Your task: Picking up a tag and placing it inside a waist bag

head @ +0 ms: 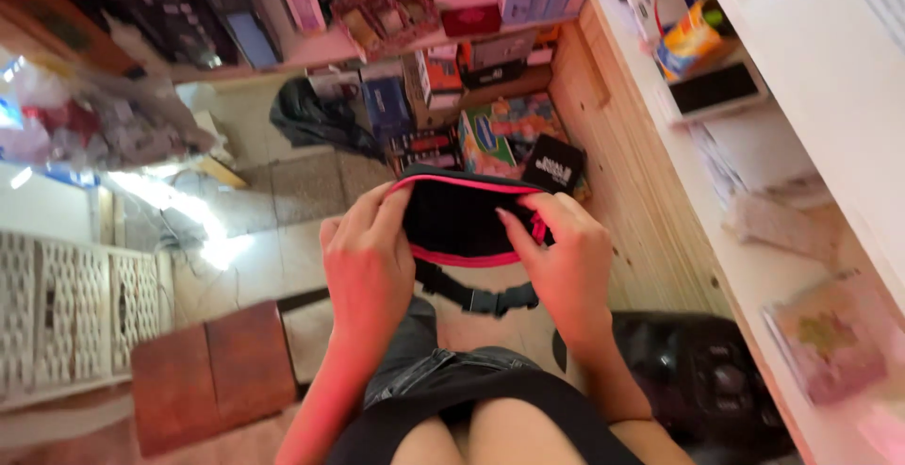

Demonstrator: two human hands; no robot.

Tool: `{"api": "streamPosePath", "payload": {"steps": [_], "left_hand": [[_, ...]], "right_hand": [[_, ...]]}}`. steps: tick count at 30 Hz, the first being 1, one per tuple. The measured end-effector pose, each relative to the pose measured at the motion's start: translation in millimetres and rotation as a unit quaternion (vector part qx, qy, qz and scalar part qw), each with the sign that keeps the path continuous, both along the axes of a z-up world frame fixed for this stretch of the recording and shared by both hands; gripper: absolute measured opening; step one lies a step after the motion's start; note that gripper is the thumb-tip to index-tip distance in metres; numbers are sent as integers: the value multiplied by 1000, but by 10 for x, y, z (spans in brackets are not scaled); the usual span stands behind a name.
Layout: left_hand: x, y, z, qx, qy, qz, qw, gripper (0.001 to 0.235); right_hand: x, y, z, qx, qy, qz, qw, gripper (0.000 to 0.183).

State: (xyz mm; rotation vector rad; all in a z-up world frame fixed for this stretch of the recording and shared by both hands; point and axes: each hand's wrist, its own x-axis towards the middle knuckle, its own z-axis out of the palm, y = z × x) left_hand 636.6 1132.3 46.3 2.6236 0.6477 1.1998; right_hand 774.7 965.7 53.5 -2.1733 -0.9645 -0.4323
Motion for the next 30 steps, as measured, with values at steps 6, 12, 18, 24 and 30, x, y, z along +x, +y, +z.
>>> {"api": "streamPosePath", "payload": {"steps": [6,12,18,24,30], "left_hand": [[397,1007,141,65,18,-18,998,30],[759,1797,50,46,5,-9,999,20],[1197,2366,28,20,9,-15,1000,30],[1697,2902,-13,31,0,-7,999,29],[2239,3492,-39,26,25,35,999,31]], "right_hand": [[444,891,76,-7,-17,-23,1000,24],[798,1589,129,-53,-6,-52,997,13],[1230,2148,-41,-77,44,-1,996,23],[1738,2697,-95,-48,42,10,998,30],[2292,3347,-41,-49,67,25,996,31]]}}
